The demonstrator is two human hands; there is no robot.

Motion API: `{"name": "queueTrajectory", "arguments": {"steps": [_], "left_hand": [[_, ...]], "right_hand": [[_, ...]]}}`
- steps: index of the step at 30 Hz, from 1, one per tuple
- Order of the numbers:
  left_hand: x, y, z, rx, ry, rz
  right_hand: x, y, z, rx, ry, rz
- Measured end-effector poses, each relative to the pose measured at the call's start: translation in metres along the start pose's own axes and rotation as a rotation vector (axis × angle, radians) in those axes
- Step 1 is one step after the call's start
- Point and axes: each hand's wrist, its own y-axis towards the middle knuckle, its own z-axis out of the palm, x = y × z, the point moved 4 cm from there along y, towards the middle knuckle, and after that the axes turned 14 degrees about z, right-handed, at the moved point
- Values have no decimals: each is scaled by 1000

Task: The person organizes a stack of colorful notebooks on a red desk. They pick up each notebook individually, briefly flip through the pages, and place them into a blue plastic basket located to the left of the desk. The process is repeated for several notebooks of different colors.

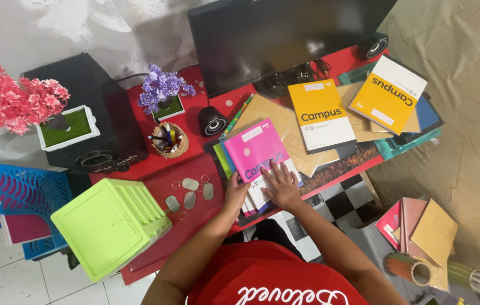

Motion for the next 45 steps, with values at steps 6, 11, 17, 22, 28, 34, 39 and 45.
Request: {"name": "queueTrajectory", "arguments": {"steps": [6, 11, 17, 22, 28, 34, 39, 45], "left_hand": [[-1, 4, 26, 7, 285, 185], [-9, 13, 26, -46, 324, 147], [-67, 15, 24, 121, 52, 320], [-98, 19, 32, 219, -135, 315], [-91, 33, 34, 149, -185, 257], [-85, 40, 25, -22, -159, 225], [-104, 23, 59, -4, -280, 214], [-128, -10, 73, -138, -287, 302]], "right_hand": [[-10, 2, -7, -20, 87, -87], [-27, 15, -34, 61, 353, -111], [-56, 40, -109, -58, 1029, -72], [-68, 59, -113, 511, 1682, 31], [-87, 66, -130, 319, 1545, -80], [-107, 46, -184, 69, 1504, -93], [-108, 31, -188, 213, 1629, -173], [-91, 24, -166, 288, 1631, -204]]}}
